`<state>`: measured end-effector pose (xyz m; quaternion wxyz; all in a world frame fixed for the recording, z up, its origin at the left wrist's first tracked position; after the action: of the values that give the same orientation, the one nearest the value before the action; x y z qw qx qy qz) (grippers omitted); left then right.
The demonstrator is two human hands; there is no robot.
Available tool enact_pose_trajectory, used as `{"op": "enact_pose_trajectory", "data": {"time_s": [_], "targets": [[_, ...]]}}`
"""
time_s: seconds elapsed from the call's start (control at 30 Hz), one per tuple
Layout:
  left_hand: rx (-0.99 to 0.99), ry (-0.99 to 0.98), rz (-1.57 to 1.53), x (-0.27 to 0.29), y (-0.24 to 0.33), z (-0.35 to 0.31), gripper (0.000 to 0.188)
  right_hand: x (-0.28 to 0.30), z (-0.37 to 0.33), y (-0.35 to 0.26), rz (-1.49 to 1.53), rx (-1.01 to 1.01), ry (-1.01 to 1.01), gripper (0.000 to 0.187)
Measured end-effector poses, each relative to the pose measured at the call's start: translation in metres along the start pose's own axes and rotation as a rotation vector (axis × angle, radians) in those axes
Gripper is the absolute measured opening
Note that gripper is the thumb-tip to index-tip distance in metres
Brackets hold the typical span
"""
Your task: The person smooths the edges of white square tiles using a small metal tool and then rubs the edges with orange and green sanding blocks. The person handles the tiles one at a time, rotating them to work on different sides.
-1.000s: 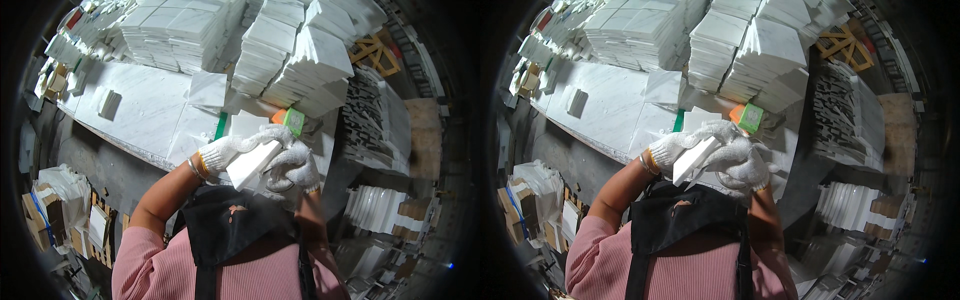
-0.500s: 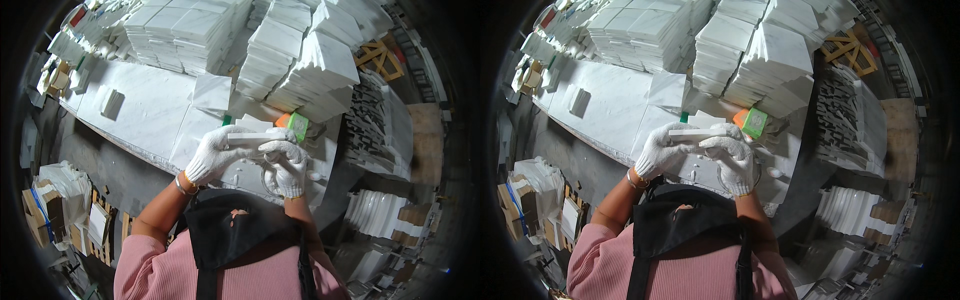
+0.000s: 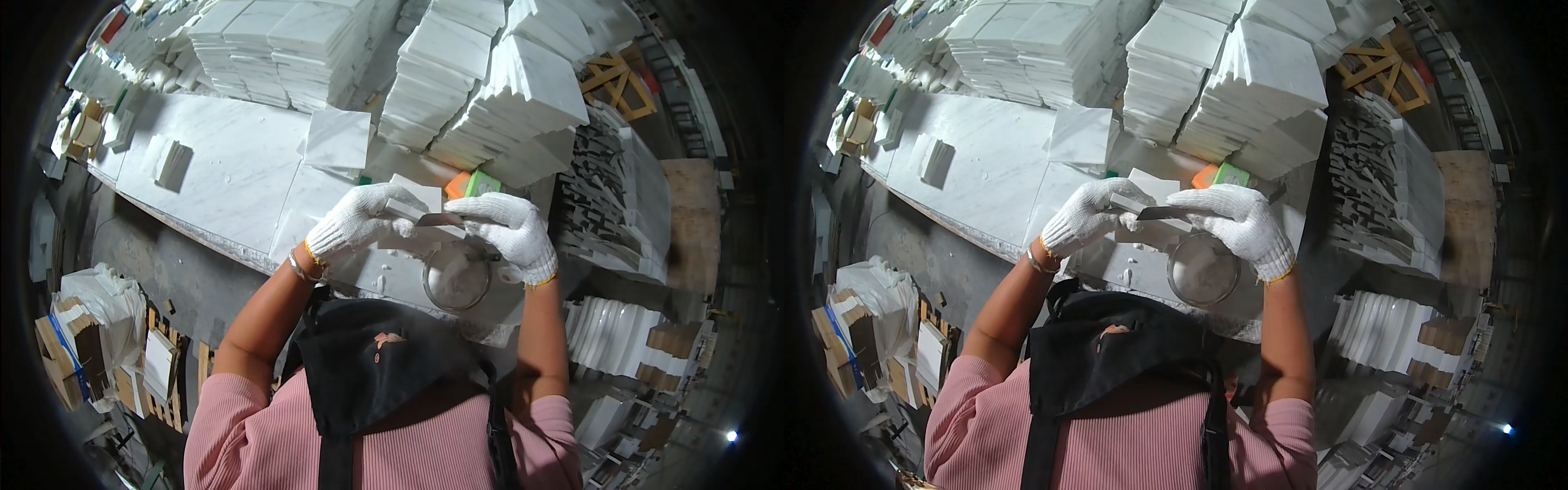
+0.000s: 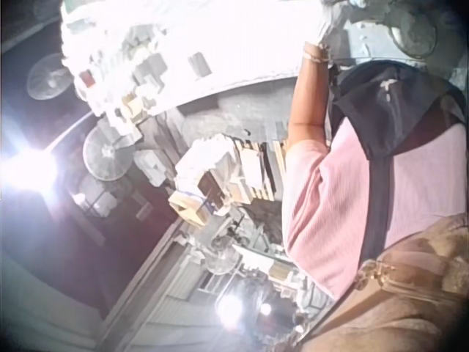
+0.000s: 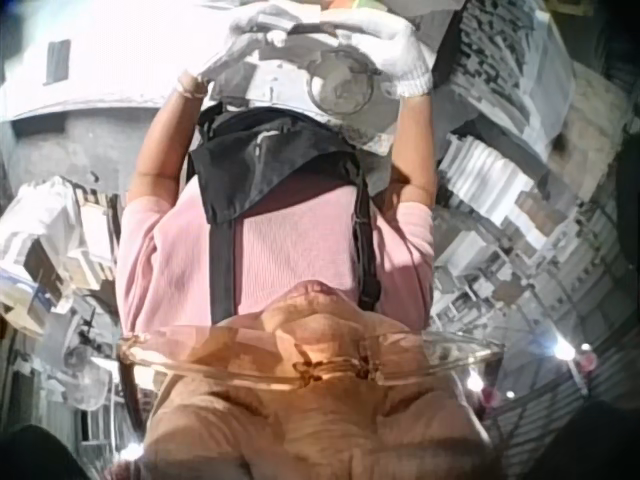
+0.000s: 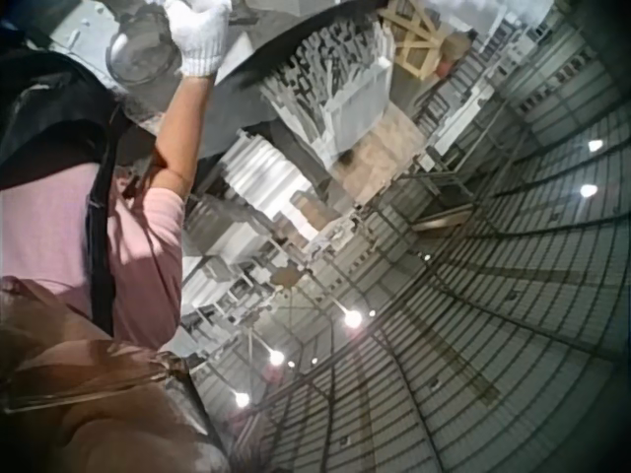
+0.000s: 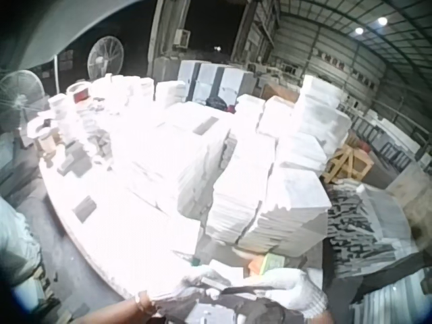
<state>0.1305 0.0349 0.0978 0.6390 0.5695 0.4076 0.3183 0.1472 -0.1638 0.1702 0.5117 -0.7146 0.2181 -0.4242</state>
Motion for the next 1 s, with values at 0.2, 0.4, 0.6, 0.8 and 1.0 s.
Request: {"op": "enact_pose_trajectory", "data": {"time_s": [0.2, 0.4, 0.6, 0.8, 1.0], "targets": [[0.035, 0.008, 0.007, -0.001, 0.0, 0.0, 0.031, -0.002, 0.009, -0.005, -0.212, 0.097, -0.072, 0.039], [0.061, 0.029, -0.006, -0.001, 0.0, -0.002, 0.031, -0.001, -0.01, 0.005, -0.043, -0.022, 0.018, 0.033], [0.119, 0.05, 0.027, 0.001, -0.004, -0.003, 0.031, -0.016, -0.034, 0.011, 0.025, -0.17, 0.28, 0.032], [0.078, 0.087, 0.078, 0.001, 0.003, -0.004, 0.035, -0.037, -0.038, -0.006, -0.268, 0.03, 0.439, 0.031], [0.025, 0.079, 0.069, 0.0, -0.003, -0.002, 0.037, -0.035, -0.049, 0.009, 0.024, -0.123, 0.552, 0.035]]}}
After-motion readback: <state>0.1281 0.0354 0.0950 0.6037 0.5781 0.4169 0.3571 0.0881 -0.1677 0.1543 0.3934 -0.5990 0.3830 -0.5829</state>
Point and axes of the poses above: each hand's wrist, its own z-axis towards the middle knuckle, its own x-axis out of the back of the hand, y = z × x, the point moved 7 cm from there along z, towards the middle knuckle, and after that the axes turned 4 degrees about -z, right-handed, at the moved point
